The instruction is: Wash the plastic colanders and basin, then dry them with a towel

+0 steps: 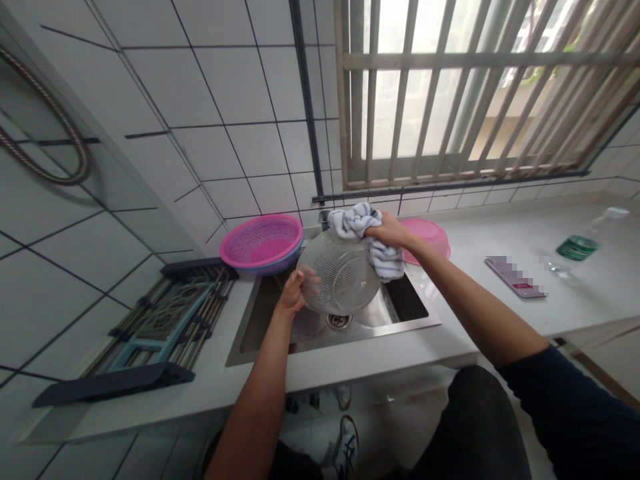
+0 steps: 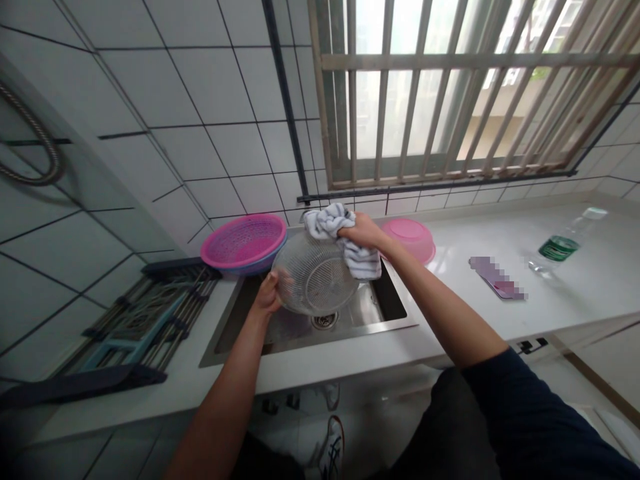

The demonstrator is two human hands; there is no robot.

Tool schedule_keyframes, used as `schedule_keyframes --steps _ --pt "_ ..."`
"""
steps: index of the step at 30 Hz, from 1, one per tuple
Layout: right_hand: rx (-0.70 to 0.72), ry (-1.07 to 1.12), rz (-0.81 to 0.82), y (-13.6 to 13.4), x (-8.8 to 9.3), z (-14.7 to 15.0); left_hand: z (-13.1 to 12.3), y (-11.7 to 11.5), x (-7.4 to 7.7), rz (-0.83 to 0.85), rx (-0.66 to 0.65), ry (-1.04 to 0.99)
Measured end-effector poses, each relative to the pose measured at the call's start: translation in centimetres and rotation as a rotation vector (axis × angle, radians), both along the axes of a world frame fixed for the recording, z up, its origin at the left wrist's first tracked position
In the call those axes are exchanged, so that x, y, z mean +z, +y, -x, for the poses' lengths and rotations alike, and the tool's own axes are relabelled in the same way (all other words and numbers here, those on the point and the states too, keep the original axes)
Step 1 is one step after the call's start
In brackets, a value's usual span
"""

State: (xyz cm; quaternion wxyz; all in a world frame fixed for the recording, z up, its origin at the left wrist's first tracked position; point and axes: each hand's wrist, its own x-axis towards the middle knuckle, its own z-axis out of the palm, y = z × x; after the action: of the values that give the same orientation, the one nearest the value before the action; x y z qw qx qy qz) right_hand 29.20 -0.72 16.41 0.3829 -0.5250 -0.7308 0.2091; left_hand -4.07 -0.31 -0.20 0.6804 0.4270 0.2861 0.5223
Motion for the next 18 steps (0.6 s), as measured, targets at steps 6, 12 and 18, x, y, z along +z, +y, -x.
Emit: schedule_keyframes --steps 6,12,18 --pt "-0.047 0.397 -0.003 0.5 -2.9 -0.9 0.0 -0.1 1.5 -0.054 0.234 -0.35" --pt "-0.209 0.683 -0.053 -1.0 -8.1 2.8 -0.8 -0.8 3.0 -0.034 0.25 -0.416" --pt "-0.412 0.872 0.107 -4.3 -12.2 7.5 -1.2 -0.1 2.5 -0.01 0.256 -0.429"
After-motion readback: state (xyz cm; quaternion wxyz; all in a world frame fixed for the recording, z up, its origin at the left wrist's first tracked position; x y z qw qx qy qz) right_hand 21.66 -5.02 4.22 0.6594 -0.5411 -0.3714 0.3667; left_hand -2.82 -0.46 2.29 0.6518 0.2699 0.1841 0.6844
